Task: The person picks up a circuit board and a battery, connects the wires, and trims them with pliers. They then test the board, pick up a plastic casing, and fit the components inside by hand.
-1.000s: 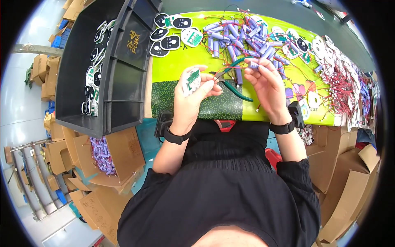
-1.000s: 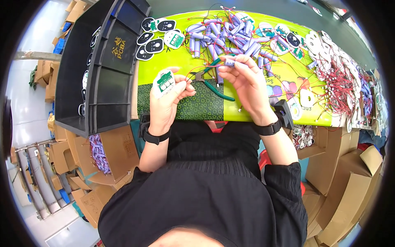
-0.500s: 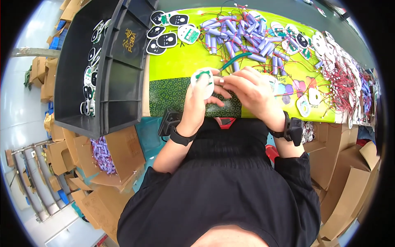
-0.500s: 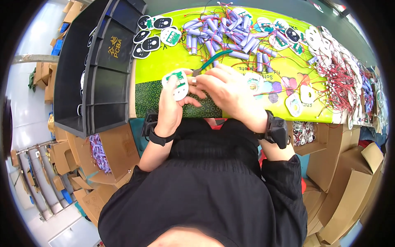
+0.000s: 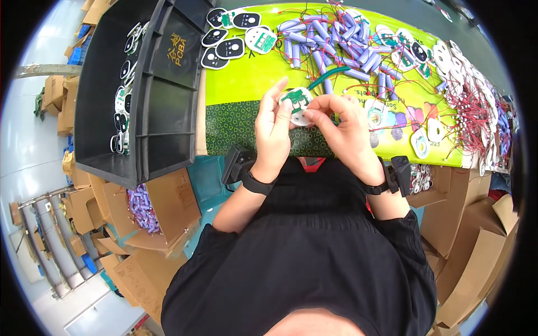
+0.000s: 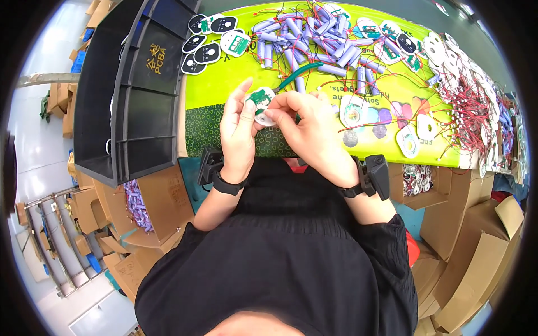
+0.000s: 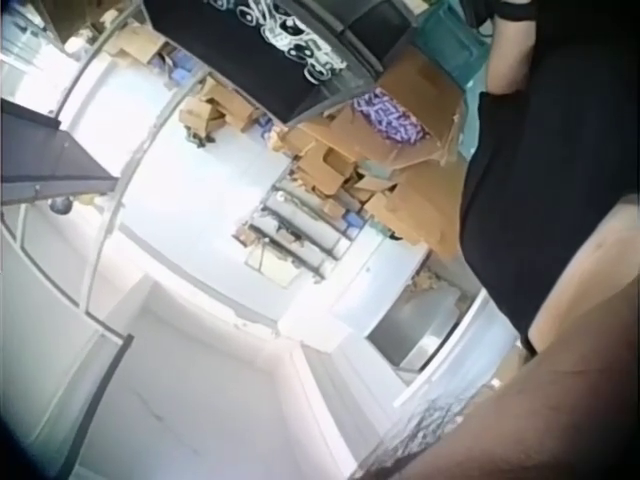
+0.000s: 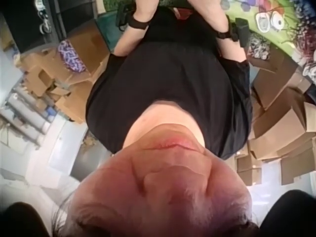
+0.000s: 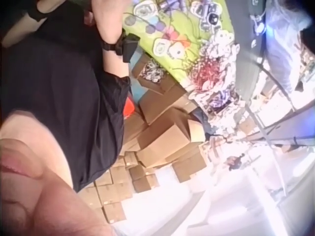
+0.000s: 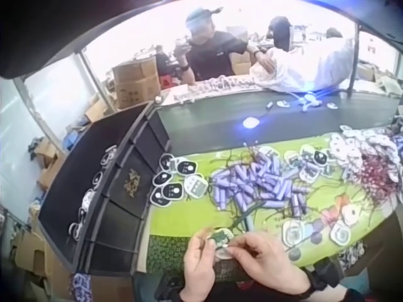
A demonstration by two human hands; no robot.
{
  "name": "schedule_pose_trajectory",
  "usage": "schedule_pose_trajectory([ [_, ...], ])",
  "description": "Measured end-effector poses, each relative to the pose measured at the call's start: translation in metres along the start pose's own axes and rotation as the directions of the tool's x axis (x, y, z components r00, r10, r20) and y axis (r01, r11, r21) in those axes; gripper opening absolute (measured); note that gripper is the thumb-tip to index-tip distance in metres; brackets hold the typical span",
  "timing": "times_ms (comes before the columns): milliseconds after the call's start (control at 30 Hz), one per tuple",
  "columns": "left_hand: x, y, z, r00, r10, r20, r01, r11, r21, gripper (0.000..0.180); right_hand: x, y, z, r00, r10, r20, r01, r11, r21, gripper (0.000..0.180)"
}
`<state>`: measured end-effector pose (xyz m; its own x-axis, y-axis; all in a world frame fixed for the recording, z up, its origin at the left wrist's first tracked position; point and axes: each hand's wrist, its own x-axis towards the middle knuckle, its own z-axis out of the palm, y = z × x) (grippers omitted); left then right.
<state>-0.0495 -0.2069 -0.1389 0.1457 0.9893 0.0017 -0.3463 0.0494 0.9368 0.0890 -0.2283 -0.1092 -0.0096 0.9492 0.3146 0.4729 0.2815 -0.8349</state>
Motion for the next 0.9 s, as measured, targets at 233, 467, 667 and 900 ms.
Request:
schedule_pose_trajectory([
  [233, 0.001, 0.004, -0.011, 0.977, -0.179, 0.119, 0.168, 0.981, 0.100, 0.026, 0.003, 0.010, 0.002, 0.985, -0.172, -0.020, 0.162, 0.955, -0.247, 0.005],
  [467, 0.002, 0.005, -0.016, 0.990, -0.144, -0.005, 0.144, 0.990, -0.002, 0.022, -0.002, 0.005, 0.006, 0.986, -0.160, -0.040, 0.143, 0.951, -0.273, 0.005],
  [667, 0.003, 0.001, -0.013, 0.996, -0.094, -0.001, 0.094, 0.994, -0.063, 0.020, -0.002, 0.005, 0.008, 0.990, -0.127, -0.056, 0.105, 0.949, -0.297, 0.007],
  [900, 0.002, 0.001, -0.011, 0.997, -0.074, 0.025, 0.072, 0.996, 0.055, 0.019, 0.000, 0.003, 0.010, 0.975, -0.206, -0.082, 0.144, 0.870, -0.472, 0.007],
])
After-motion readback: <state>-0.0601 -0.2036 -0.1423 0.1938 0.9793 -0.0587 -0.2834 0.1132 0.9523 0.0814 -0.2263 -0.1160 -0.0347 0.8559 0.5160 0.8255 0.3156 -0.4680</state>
